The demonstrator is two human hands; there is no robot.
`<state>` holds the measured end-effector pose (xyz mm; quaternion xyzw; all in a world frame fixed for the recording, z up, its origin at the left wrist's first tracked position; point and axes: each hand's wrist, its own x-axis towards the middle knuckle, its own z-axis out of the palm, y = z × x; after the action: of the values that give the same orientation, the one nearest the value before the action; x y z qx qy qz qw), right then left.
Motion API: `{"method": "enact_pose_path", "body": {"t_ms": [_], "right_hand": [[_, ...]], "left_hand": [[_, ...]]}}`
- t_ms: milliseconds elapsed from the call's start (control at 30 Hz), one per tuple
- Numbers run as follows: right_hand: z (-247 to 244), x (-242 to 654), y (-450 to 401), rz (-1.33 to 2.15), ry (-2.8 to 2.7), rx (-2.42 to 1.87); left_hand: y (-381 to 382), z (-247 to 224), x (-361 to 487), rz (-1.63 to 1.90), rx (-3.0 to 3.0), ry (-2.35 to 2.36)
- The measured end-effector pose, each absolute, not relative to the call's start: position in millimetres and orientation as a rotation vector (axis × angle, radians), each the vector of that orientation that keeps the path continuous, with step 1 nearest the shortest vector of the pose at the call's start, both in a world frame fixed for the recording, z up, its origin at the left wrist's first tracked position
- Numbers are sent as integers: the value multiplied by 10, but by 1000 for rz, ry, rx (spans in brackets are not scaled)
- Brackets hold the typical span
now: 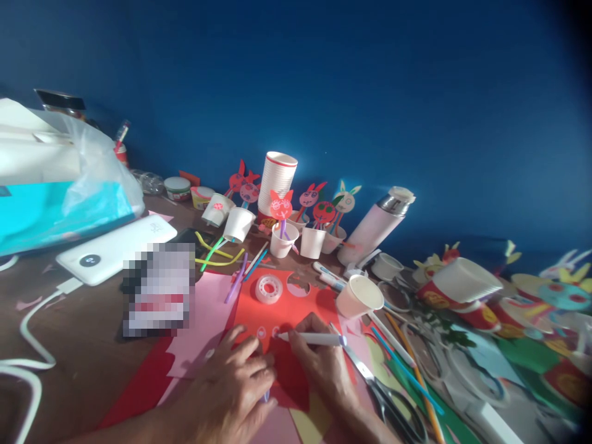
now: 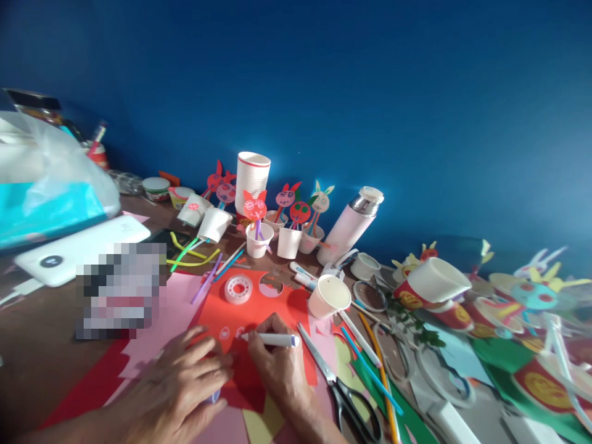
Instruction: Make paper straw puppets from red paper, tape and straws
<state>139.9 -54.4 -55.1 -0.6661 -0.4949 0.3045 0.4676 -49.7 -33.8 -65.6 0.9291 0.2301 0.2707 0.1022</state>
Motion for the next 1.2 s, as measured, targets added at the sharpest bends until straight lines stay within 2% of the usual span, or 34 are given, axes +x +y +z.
{"method": "enact_pose_path", "body": {"t_ms": [1200], "right_hand": [[-554,1405,-546,754,-1226,-1615]], "left_hand": [[-323,-654,-497,751,2730,665]]}}
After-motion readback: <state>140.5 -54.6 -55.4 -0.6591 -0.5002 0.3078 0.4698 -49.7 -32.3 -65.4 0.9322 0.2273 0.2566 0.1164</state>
